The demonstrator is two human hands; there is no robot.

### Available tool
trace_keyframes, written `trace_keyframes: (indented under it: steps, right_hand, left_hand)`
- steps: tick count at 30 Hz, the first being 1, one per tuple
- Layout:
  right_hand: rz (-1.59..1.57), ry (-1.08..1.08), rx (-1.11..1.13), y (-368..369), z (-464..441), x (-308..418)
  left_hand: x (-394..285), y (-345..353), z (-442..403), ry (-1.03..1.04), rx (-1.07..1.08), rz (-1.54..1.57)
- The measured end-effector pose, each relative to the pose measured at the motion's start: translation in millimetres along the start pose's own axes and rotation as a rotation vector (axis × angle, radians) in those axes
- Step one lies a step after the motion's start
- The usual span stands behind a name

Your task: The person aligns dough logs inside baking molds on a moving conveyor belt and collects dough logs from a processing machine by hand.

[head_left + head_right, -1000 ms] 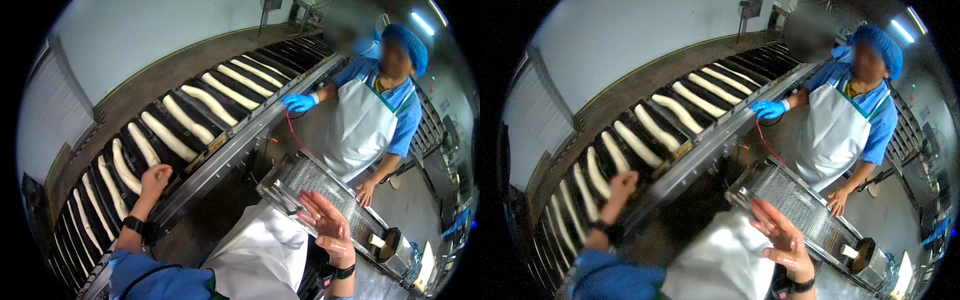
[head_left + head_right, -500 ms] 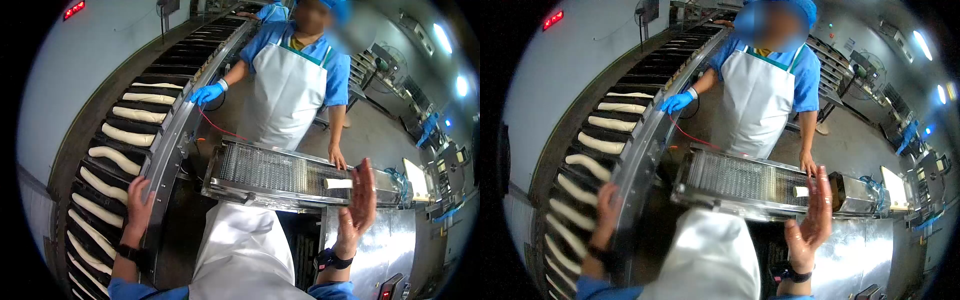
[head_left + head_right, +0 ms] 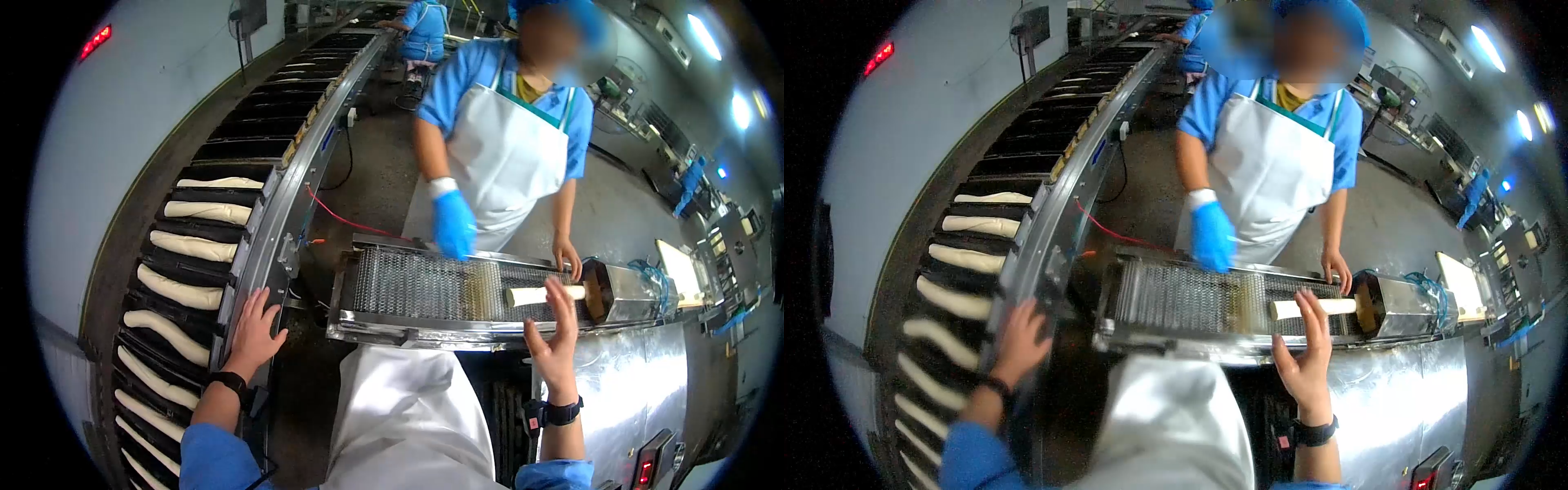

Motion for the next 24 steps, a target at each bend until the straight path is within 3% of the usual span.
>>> trace_keyframes:
  steps: [2, 7, 9, 12, 24]
  right_hand:
    - [0.175, 0.198, 0.051, 1.7, 14.9, -60.1]
    - [0.594, 0.380, 0.132, -35.5, 73.5, -197.5]
    - [0.529, 0.904, 0.079, -56.4, 92.7, -251.1]
    - [0.758, 0.907, 0.042, -54.8, 98.3, -274.8]
    - [0.800, 0.840, 0.112, -43.9, 33.5, -328.1]
  left_hand:
    - [7.2, 4.7, -17.5, -0.001, -0.006, 0.012]
    - [24.9, 19.3, -48.6, 0.014, -0.109, 0.006]
    - [24.9, 18.1, -62.6, -0.005, -0.113, 0.017]
    - [23.4, 23.4, -79.8, -0.012, -0.124, 0.011]
    - [1.3, 14.2, -122.9, -0.045, -0.090, -0.003]
Point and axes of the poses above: each hand's wrist, its own z-axis away from the middle knuckle, its own y-axis out of the palm, x = y × z, the point moved 5 cm from there along -z, towards the middle knuckle, and after that the axes turned 15 degrees about -z, right-handed, at the moved point
